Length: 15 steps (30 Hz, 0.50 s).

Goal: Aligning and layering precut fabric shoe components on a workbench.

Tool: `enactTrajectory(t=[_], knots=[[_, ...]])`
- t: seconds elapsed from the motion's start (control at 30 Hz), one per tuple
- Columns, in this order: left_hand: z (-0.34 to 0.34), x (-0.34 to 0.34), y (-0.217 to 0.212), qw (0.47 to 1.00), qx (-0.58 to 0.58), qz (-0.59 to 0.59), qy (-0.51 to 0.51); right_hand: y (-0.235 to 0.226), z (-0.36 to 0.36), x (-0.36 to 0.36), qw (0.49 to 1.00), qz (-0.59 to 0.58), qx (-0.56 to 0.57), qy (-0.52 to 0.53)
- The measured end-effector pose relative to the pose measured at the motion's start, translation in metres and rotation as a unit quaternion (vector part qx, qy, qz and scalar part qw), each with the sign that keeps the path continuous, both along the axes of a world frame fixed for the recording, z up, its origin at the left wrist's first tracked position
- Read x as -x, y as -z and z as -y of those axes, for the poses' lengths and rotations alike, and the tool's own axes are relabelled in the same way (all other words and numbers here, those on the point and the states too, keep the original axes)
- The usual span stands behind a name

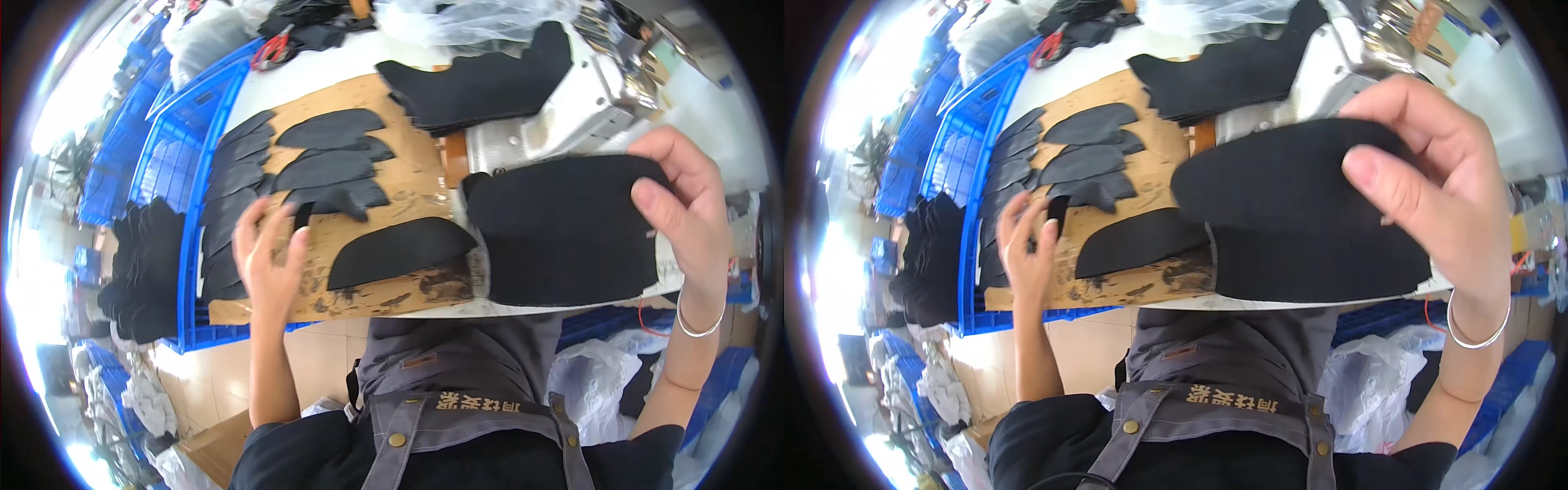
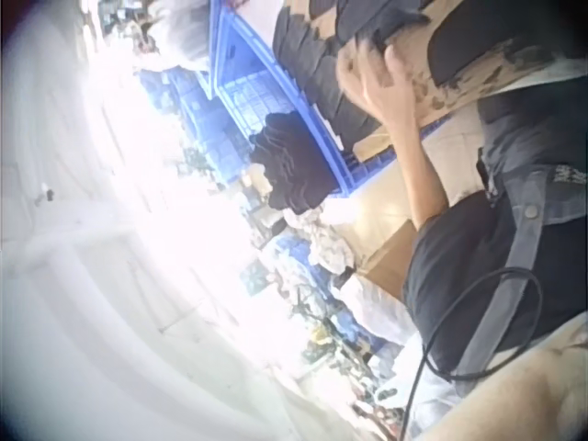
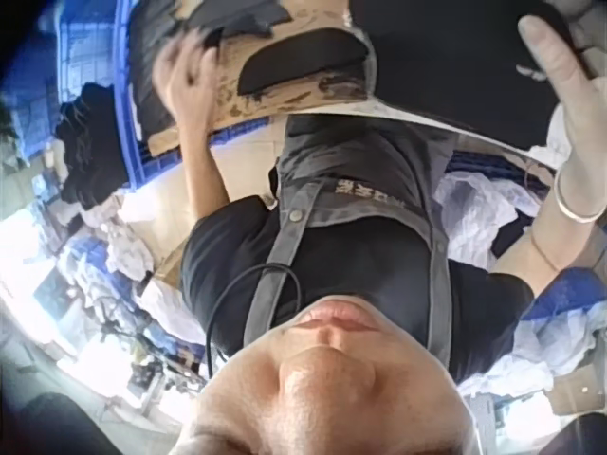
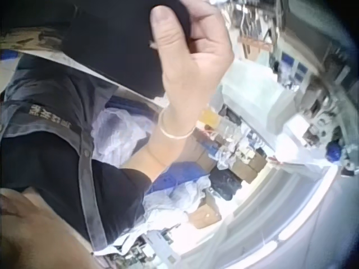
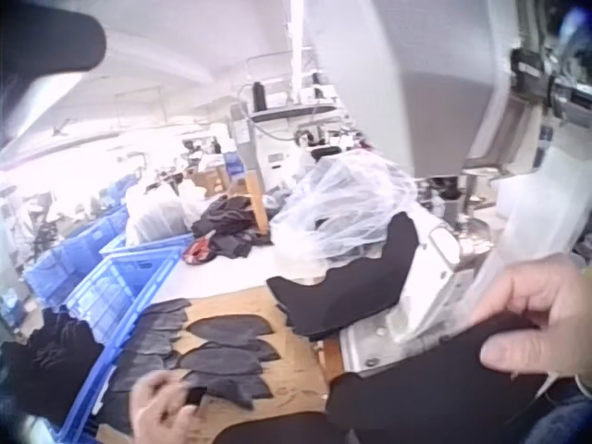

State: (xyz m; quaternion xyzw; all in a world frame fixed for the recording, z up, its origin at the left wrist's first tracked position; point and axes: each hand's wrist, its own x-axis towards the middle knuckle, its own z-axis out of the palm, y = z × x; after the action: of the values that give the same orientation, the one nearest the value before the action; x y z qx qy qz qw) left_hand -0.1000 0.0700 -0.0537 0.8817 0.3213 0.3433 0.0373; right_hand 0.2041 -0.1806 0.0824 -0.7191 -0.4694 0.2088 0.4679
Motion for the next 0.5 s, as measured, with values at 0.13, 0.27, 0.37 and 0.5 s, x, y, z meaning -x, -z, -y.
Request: enactTrajectory(t=[0.13, 0.27, 0.37, 0.5], knots=[[0.015, -0.016, -0.035, 0.993, -0.030, 0.098, 0.056, -0.010, 0.020, 0.010, 0.992, -0.110, -0.008, -0.065], [0.051, -0.081, -0.082, 0.844, 0.325, 0.181, 0.386, -0.003, 0.024, 0.003, 0.983, -0.113, -0.026, -0.146], [0.074, -0.130, -0.100, 0.771, 0.415, -0.022, 0.482, 0.010, 0.036, -0.001, 0.979, -0.152, -0.058, -0.123], [0.093, -0.164, -0.096, 0.722, 0.501, -0.229, 0.419, 0.029, 0.057, -0.010, 0.980, -0.191, 0.019, -0.056]])
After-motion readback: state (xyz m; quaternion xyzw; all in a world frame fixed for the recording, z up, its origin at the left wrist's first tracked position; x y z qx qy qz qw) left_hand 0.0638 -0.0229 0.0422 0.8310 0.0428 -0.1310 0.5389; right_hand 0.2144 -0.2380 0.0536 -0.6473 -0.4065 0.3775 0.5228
